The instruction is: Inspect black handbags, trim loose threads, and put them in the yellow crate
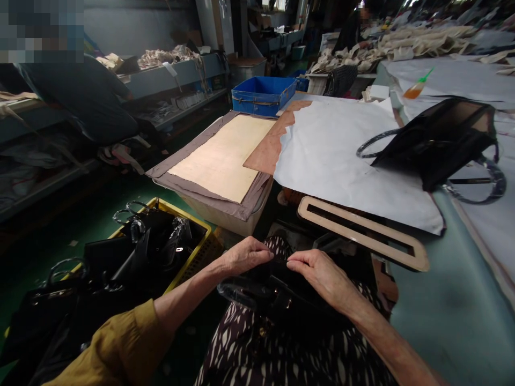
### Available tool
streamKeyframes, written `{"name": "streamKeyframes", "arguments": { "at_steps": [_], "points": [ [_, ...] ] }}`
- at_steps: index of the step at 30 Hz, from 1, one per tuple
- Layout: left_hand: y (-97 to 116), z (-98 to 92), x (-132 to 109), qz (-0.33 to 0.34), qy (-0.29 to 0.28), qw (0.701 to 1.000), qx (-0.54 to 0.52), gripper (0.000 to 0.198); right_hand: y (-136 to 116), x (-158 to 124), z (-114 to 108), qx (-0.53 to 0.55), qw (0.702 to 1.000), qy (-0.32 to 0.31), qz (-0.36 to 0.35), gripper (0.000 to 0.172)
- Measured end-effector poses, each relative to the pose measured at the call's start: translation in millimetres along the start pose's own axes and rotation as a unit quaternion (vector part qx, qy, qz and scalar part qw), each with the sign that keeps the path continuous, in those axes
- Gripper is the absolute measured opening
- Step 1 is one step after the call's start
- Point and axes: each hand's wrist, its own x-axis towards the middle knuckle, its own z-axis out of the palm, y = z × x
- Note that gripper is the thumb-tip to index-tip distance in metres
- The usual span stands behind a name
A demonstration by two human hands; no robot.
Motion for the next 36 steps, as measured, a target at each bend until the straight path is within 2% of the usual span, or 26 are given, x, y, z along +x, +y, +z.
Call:
{"name": "streamKeyframes", "arguments": {
  "at_steps": [7, 14, 20, 26, 33, 36],
  "points": [
    [-0.1, -0.6, 4.1, -0.04, 0.006, 0.998, -0.038, 0.037, 13.5, 19.3, -3.3, 0.082, 0.993, -0.085, 0.007, 0.029],
    [-2.8, 0.6, 8.7, -0.074, 0.024, 0.995, -0.06, 0.035, 16.0, 29.4, 3.6, 0.106, 0.991, -0.072, 0.026, 0.027],
    [-6.8, 3.2, 15.2, -0.092, 0.04, 0.993, -0.062, 0.033, 10.5, 38.0, -2.2, 0.164, 0.974, -0.133, 0.082, 0.025],
    [-9.7, 4.7, 13.7, -0.061, 0.022, 0.997, -0.03, 0.029, 10.1, 37.1, -4.3, 0.183, 0.967, -0.148, 0.095, 0.025],
    [1.1, -0.7, 8.0, -0.025, -0.006, 1.0, 0.019, 0.046, 20.9, 38.8, 4.7, 0.146, 0.981, -0.103, 0.077, 0.026],
    [0.9, -0.5, 10.3, 0.012, -0.011, 0.999, 0.044, 0.042, 25.0, 41.0, 6.6, 0.141, 0.983, -0.098, 0.068, 0.026]
  ]
}}
